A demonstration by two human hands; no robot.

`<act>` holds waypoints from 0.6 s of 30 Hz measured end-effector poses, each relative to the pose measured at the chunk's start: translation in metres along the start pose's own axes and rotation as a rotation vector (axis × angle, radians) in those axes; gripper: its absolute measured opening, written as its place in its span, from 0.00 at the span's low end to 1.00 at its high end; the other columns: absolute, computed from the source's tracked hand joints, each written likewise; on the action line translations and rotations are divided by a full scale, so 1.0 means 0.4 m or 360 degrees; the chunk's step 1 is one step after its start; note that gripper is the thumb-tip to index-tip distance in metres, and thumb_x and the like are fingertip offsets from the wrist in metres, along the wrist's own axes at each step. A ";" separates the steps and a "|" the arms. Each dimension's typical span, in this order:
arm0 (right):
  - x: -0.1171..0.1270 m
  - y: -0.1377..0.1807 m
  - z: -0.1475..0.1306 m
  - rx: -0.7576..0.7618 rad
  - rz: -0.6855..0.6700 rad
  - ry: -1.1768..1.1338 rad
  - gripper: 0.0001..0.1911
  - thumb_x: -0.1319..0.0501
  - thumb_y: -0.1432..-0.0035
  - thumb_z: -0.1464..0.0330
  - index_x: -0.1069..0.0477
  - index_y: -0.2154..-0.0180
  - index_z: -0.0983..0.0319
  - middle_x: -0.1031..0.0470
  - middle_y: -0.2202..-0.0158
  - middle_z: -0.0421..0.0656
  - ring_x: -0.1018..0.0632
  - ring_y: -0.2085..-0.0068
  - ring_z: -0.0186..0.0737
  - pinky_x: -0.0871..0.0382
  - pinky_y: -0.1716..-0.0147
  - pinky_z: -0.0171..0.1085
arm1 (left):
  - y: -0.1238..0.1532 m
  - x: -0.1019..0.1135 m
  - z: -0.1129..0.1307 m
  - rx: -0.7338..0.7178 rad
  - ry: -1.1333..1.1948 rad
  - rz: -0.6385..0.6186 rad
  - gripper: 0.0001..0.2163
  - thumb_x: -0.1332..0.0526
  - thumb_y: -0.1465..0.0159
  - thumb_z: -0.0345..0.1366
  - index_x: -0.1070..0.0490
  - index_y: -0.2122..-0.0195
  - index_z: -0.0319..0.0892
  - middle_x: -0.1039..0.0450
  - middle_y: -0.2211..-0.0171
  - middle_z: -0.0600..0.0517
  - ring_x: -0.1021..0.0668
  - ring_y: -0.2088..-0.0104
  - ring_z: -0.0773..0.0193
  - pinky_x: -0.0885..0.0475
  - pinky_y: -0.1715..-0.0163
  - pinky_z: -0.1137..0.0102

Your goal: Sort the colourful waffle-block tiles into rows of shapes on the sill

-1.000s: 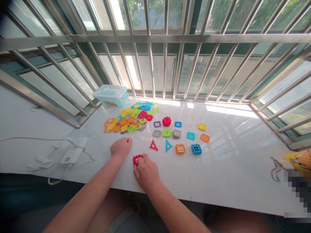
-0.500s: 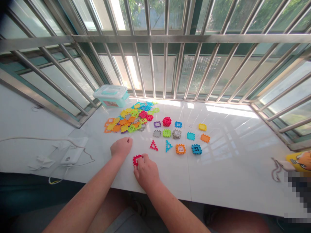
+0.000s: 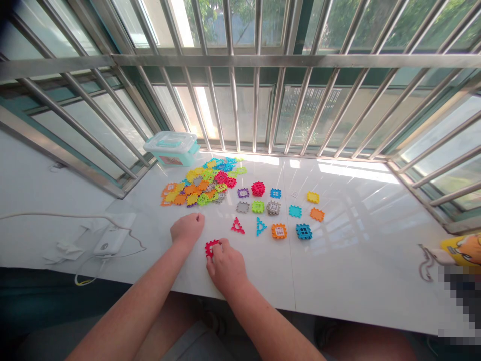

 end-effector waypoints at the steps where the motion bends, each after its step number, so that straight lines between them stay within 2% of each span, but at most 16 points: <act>1: 0.000 0.000 0.000 0.0002 -0.0001 -0.0005 0.10 0.39 0.35 0.63 0.27 0.54 0.59 0.28 0.46 0.49 0.25 0.67 0.36 0.35 0.68 0.35 | 0.000 0.000 0.000 -0.0002 -0.0004 0.0001 0.24 0.55 0.29 0.42 0.16 0.58 0.45 0.18 0.61 0.40 0.18 0.62 0.49 0.29 0.63 0.63; 18: 0.005 0.005 0.005 0.0002 0.0020 -0.0098 0.10 0.38 0.35 0.63 0.29 0.54 0.58 0.27 0.47 0.46 0.24 0.65 0.36 0.34 0.66 0.34 | -0.004 -0.006 0.000 -0.0011 -0.0009 0.0016 0.25 0.55 0.29 0.44 0.16 0.57 0.45 0.17 0.62 0.40 0.18 0.62 0.48 0.29 0.64 0.62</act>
Point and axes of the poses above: each hand's wrist, its own y-axis away from the middle knuckle, its own x-axis out of the back of the hand, z = x × y, the point moved 9 cm from there along -y, towards the middle knuckle
